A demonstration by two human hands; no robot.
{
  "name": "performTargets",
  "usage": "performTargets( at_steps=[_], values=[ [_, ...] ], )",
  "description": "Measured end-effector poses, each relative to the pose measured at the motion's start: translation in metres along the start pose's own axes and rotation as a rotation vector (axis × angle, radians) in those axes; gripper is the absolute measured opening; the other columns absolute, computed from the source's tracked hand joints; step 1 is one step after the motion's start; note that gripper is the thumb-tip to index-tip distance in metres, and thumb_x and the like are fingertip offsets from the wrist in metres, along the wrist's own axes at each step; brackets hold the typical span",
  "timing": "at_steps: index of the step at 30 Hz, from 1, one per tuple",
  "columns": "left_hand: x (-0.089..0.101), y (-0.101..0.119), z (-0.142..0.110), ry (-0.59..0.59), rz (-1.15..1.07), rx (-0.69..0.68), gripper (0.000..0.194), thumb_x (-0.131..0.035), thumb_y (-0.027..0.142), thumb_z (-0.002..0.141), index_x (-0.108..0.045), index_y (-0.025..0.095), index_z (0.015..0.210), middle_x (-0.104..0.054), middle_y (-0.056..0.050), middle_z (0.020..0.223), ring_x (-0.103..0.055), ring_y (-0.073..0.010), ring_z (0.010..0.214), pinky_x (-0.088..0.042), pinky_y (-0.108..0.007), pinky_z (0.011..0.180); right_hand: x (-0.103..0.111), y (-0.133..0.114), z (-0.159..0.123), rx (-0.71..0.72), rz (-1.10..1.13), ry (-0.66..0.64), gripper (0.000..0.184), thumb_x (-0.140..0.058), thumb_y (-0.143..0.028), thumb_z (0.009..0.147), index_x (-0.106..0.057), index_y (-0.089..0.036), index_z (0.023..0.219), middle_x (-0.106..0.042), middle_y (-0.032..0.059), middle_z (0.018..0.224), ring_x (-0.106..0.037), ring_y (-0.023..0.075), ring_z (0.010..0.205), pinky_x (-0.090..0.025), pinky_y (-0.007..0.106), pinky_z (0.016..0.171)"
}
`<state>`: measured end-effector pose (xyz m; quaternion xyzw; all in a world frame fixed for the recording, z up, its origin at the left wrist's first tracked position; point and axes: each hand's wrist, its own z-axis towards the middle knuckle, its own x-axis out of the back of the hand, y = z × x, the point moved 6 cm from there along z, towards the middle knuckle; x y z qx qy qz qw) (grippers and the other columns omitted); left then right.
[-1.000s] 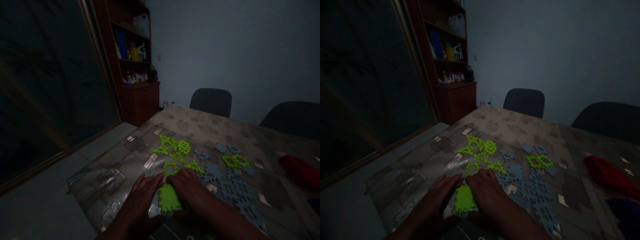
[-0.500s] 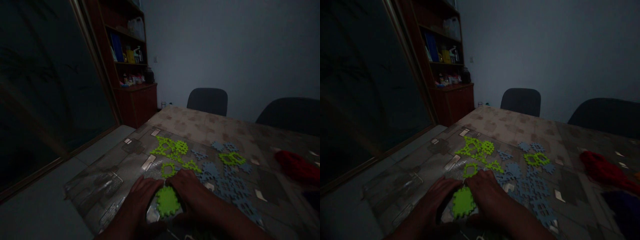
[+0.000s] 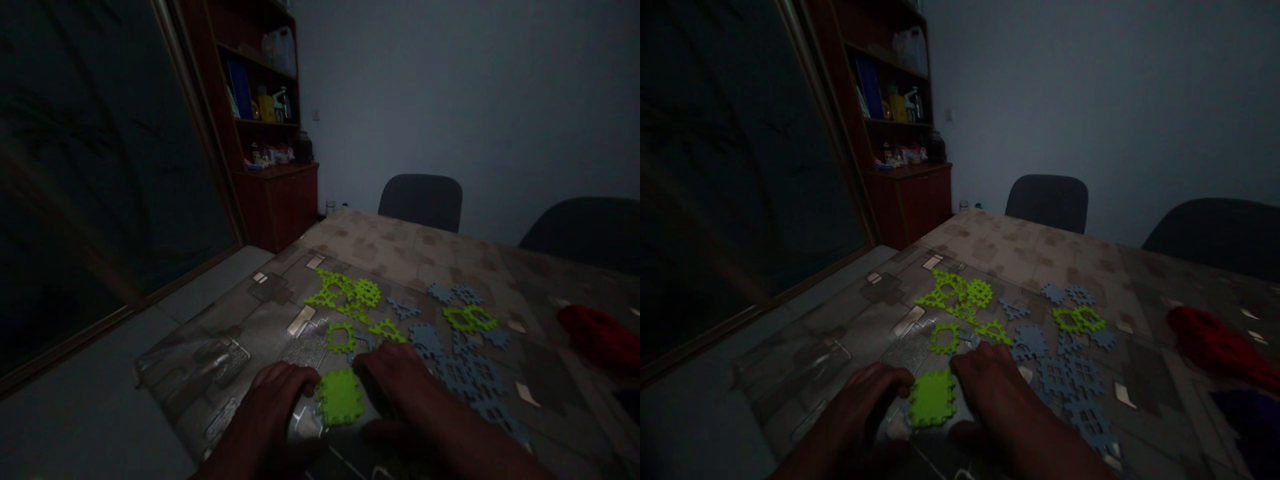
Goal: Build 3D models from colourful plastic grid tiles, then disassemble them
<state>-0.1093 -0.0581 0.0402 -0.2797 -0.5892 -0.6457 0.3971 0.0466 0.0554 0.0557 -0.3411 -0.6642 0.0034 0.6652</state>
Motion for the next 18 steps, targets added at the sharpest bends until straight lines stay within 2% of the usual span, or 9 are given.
performTargets(
  at_steps=[2,5,9,15,18],
  values=[
    [-0.001,0.002,0.002,-0.014,-0.014,0.02,0.05,-0.076,0.011,0.062,-0.06,0.026,0.107,-0.066,-0.001,0.098,-0.061,-0.0247,0.093,-0.049,-0.038,0.086,-0.005,-0.001,0.004,-0.004,-0.013,-0.027,0.062,-0.088,-0.036,0.066,-0.061,-0.02,0.12,-0.064,0.0111,0.119,-0.053,0.0321,0.108,-0.038,0.046,0.094],
    [-0.004,0.001,0.003,-0.009,-0.026,0.033,0.057,-0.076,0.01,0.062,-0.06,0.027,0.113,-0.066,-0.001,0.1,-0.061,-0.025,0.095,-0.049,-0.039,0.088,-0.012,-0.003,0.01,0.003,-0.018,-0.044,0.065,-0.087,-0.033,0.066,-0.06,-0.019,0.124,-0.065,0.0114,0.12,-0.054,0.032,0.109,-0.038,0.045,0.095],
    [-0.003,-0.002,-0.001,0.048,-0.017,-0.018,0.065,-0.075,0.01,0.063,-0.056,0.029,0.122,-0.067,-0.003,0.111,-0.062,-0.0265,0.103,-0.05,-0.038,0.09,-0.017,-0.004,0.015,0.057,-0.019,-0.032,0.069,-0.085,-0.034,0.069,-0.057,-0.019,0.131,-0.065,0.0118,0.124,-0.054,0.0321,0.111,-0.039,0.044,0.093],
    [-0.008,-0.007,-0.003,0.103,0.082,-0.149,0.093,-0.078,0.009,0.055,-0.042,0.031,0.137,-0.063,-0.007,0.127,-0.06,-0.0314,0.113,-0.051,-0.043,0.095,-0.023,0.003,0.016,0.112,-0.067,-0.016,0.077,-0.079,-0.041,0.075,-0.048,-0.019,0.142,-0.061,0.0161,0.13,-0.052,0.0345,0.115,-0.036,0.048,0.096],
    [-0.014,-0.008,0.001,0.096,0.097,-0.194,0.102,-0.082,0.013,0.058,-0.033,0.029,0.146,-0.06,-0.009,0.134,-0.058,-0.0319,0.117,-0.049,-0.045,0.1,-0.025,0.0,0.017,0.155,-0.028,-0.022,0.078,-0.078,-0.039,0.075,-0.045,-0.02,0.143,-0.058,0.0147,0.134,-0.051,0.0329,0.116,-0.036,0.047,0.097]
  ],
)
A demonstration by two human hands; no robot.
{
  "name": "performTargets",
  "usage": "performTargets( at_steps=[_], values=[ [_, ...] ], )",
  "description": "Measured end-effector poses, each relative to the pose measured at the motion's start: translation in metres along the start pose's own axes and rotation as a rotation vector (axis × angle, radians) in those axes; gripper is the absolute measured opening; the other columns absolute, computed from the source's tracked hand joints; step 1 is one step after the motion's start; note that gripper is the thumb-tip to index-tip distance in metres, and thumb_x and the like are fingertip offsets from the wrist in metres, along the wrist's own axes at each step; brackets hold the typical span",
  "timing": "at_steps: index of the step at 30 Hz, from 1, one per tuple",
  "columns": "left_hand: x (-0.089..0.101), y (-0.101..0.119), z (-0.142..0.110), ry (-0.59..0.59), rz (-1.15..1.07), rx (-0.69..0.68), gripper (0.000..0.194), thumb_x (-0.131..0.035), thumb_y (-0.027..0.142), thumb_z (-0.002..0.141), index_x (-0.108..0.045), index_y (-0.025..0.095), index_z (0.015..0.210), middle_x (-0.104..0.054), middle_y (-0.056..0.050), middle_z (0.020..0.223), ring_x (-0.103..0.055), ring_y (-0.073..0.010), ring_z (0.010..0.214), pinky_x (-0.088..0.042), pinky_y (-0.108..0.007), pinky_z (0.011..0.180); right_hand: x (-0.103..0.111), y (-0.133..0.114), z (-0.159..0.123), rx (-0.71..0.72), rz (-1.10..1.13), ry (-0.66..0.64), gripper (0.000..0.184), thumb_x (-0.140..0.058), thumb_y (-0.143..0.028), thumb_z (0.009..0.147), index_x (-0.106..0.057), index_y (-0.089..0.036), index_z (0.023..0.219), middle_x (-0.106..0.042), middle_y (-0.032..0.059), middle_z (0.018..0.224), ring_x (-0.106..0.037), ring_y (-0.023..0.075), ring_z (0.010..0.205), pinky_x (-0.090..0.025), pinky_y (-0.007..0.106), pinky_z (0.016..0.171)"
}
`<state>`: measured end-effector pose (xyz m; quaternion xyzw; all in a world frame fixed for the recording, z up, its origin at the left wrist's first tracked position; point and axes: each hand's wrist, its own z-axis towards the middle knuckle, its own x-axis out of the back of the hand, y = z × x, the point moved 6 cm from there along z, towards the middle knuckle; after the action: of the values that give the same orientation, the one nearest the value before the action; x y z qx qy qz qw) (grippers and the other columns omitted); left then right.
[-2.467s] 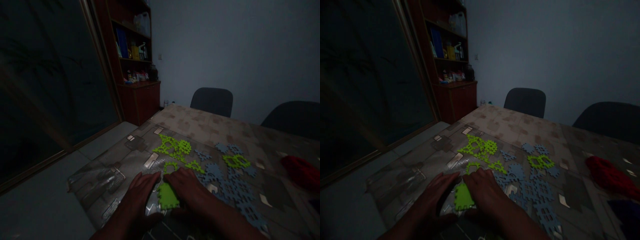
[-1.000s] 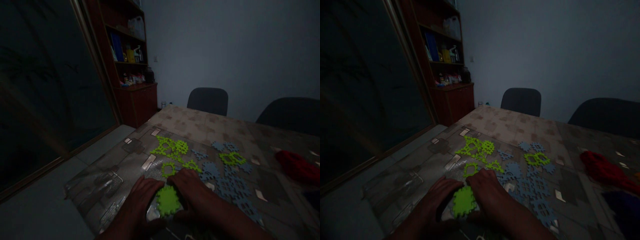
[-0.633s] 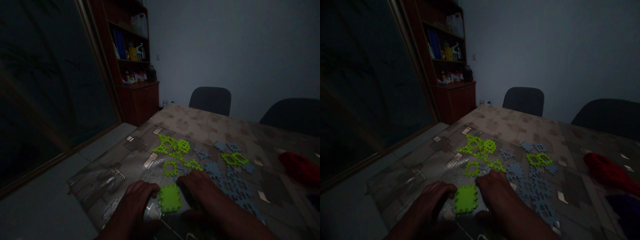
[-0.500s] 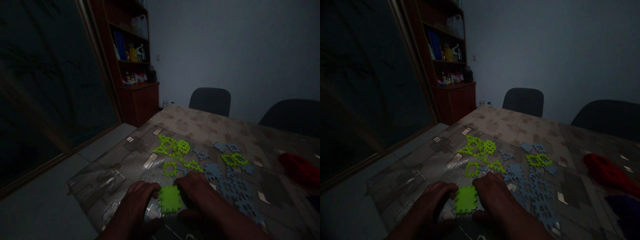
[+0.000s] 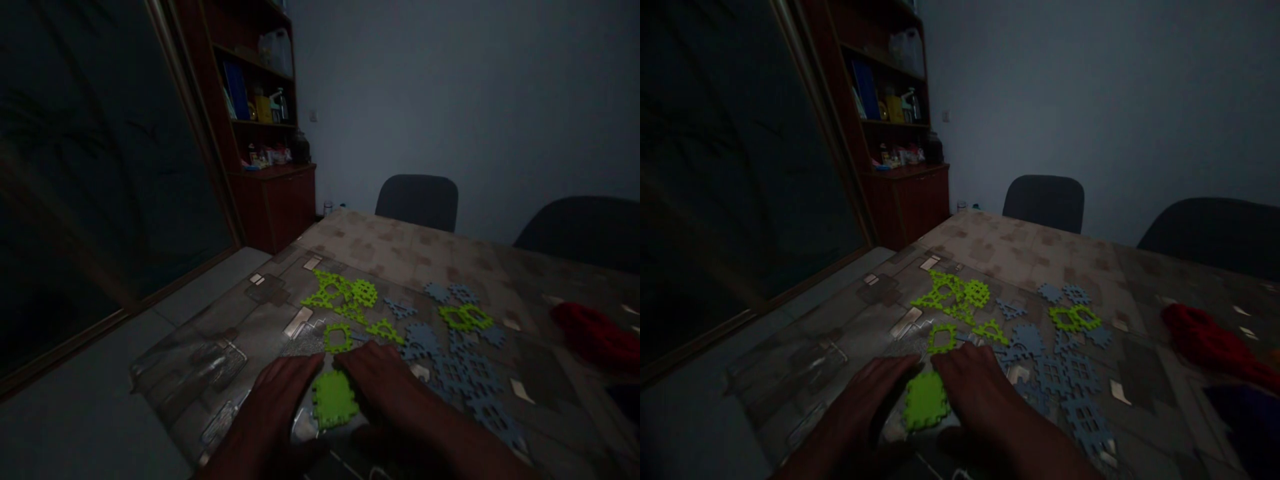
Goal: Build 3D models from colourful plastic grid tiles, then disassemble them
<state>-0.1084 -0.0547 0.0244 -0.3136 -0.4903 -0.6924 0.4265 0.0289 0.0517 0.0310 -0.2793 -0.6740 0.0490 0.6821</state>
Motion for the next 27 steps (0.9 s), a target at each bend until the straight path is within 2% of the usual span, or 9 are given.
performTargets(
  at_steps=[7,13,16,22,27],
  values=[
    [-0.008,-0.005,0.003,-0.014,0.012,0.031,0.09,-0.075,0.013,0.064,-0.039,0.028,0.145,-0.061,-0.011,0.134,-0.058,-0.0335,0.12,-0.051,-0.048,0.101,0.005,-0.01,0.003,0.012,0.109,0.057,0.08,-0.082,-0.03,0.071,-0.046,-0.018,0.141,-0.059,0.0114,0.131,-0.048,0.0295,0.117,-0.032,0.043,0.103],
    [-0.011,-0.01,0.002,-0.038,-0.018,0.057,0.097,-0.074,0.016,0.067,-0.03,0.03,0.152,-0.054,-0.013,0.144,-0.053,-0.0364,0.128,-0.048,-0.054,0.105,0.007,-0.013,0.003,0.021,0.127,0.048,0.079,-0.079,-0.024,0.071,-0.046,-0.013,0.141,-0.058,0.0145,0.13,-0.047,0.0299,0.118,-0.032,0.042,0.106],
    [-0.011,-0.011,0.002,-0.056,-0.028,0.06,0.096,-0.076,0.019,0.069,-0.03,0.032,0.152,-0.052,-0.013,0.146,-0.052,-0.0375,0.13,-0.047,-0.058,0.105,0.01,-0.014,0.002,0.026,0.133,0.052,0.08,-0.078,-0.023,0.07,-0.045,-0.014,0.142,-0.057,0.0143,0.13,-0.047,0.0302,0.118,-0.032,0.043,0.106],
    [-0.006,-0.005,0.007,-0.09,-0.07,0.072,0.089,-0.076,0.02,0.069,-0.038,0.028,0.149,-0.055,-0.013,0.143,-0.054,-0.0364,0.129,-0.049,-0.055,0.105,0.011,-0.015,-0.001,0.057,0.166,0.035,0.075,-0.077,-0.025,0.073,-0.045,-0.018,0.14,-0.056,0.0124,0.133,-0.047,0.0301,0.119,-0.032,0.043,0.106],
    [-0.007,-0.003,0.008,-0.09,-0.063,0.06,0.092,-0.075,0.021,0.07,-0.031,0.03,0.15,-0.052,-0.013,0.146,-0.051,-0.0359,0.132,-0.047,-0.055,0.107,0.013,-0.014,-0.004,0.087,0.162,0.096,0.082,-0.079,-0.024,0.067,-0.044,-0.019,0.142,-0.058,0.0109,0.126,-0.049,0.0296,0.113,-0.036,0.04,0.103]
  ],
)
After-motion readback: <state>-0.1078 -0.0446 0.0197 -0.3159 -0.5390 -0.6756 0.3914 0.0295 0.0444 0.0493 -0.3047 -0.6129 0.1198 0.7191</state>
